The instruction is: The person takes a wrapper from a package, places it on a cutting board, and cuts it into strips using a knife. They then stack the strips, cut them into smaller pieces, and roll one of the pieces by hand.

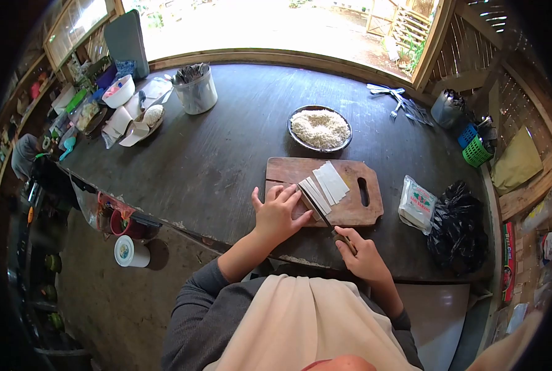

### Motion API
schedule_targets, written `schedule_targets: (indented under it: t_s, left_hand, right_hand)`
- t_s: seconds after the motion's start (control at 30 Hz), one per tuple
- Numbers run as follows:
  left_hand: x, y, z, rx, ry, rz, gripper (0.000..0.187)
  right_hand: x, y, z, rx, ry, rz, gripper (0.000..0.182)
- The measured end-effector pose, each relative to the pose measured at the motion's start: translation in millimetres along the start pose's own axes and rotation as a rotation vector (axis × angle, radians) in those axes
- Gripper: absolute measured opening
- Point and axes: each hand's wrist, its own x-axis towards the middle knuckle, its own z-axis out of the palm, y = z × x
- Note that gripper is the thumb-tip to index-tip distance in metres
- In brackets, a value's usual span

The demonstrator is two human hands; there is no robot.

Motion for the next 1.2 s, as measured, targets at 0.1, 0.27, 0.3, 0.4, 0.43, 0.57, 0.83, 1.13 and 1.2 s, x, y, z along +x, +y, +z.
schedule_targets:
  t_s: [0.1, 0.27, 0.3, 0.4, 0.43, 0.57, 0.83, 1.13, 1.2]
  left_hand:
    - [0.7, 1.8, -0.3, 0.003, 0.001, -0.005, 0.054]
    - [0.5, 2.7, -1.8, 0.006, -0.001, -0.01, 0.053]
    - [0.9, 2.9, -1.7, 0.006, 0.005, -0.009, 0.053]
    - [1.9, 2.9, -2.6, 0.009, -0.002, -0.004, 0.053]
    - [2.6, 2.7, -3.2, 0.015, -0.01, 0.001, 0.053]
    - [6.6, 3.5, -6.4, 0.032, -0.044, 0.014, 0.053]
    - [8.9, 7.2, -10.0, 0.081, -0.078, 0.023, 0.053]
    - [3.1, 9.3, 1.4, 0.054, 0.032, 0.041, 0.045]
    - [-0.9, 9.2, 0.5, 0.004, 0.048, 0.077, 0.042]
  right_hand:
    - [1.3, -8.3, -4.2, -0.017, -0.052, 0.088, 0.033]
    - [2.0, 1.3, -0.9, -0.034, -0.007, 0.007, 0.032]
    - [2.4, 2.0, -1.0, -0.031, 0.012, -0.014, 0.03]
    - [4.7, -2.6, -4.8, -0.034, -0.027, 0.037, 0.032]
    - [5.8, -3.9, -5.3, -0.032, -0.028, 0.042, 0.032]
    - [12.2, -0.5, -0.8, -0.01, -0.036, 0.003, 0.032]
    - [7.8, 2.7, -2.6, 0.001, -0.022, -0.042, 0.031]
    - [-8.5, 5.8, -4.0, -0.03, 0.02, -0.032, 0.03]
    - [-6.2, 6.7, -2.9, -0.021, 0.014, -0.038, 0.031]
